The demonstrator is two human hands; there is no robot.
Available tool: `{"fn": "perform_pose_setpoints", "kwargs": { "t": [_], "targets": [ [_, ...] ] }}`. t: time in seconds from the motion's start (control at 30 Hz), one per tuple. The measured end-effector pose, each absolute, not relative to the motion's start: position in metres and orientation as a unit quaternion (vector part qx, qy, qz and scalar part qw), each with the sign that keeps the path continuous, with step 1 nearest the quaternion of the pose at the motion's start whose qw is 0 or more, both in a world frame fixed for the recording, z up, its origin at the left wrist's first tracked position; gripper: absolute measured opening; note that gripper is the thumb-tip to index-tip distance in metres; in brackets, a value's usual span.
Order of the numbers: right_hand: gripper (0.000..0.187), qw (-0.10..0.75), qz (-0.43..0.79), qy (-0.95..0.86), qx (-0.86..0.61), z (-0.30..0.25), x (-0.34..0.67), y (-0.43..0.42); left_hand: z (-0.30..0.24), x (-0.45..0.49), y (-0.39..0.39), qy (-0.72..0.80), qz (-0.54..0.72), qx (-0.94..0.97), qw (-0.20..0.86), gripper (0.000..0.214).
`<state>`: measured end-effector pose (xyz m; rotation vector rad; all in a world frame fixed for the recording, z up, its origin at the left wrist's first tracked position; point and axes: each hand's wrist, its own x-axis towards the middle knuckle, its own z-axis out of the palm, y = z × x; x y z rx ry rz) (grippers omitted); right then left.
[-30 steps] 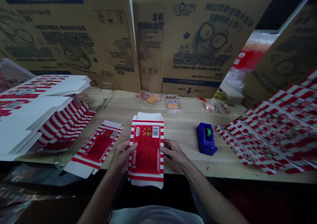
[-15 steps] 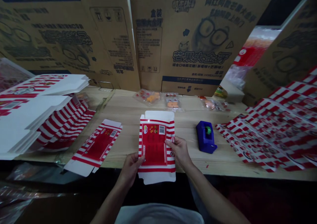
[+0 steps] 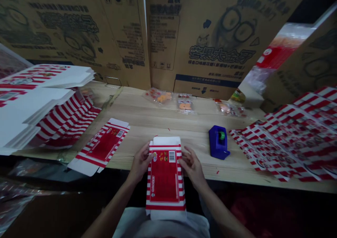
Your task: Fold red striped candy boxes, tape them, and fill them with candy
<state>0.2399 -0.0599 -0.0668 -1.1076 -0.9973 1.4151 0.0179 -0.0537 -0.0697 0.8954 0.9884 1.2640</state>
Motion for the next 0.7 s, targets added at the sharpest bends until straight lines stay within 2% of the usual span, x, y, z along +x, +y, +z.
{"fn": "perform_pose_setpoints", "kwargs": {
  "t": [0.1, 0.2, 0.43, 0.7],
  "targets": [
    [0.049, 0.525, 0.515, -0.472, -0.486, -0.073, 0.248, -0.042, -0.078, 0.017, -0.057, 0.436, 0.532, 0.374, 0.622, 0.076],
    [0.037, 0.512, 0.497, -0.505, -0.485, -0.087, 0.25, -0.032, -0.073, 0.012, -0.055, 0.431, 0.521, 0.359, 0.644, 0.071],
    [0.038, 0.489, 0.524, -0.511, -0.474, -0.097, 0.251, -0.023, -0.063, 0.011, -0.044, 0.453, 0.502, 0.348, 0.649, 0.037],
    [0.024, 0.462, 0.465, -0.596, -0.464, -0.082, 0.255, -0.013, -0.06, 0.016, -0.035, 0.487, 0.503, 0.337, 0.63, 0.035]
  ]
}}
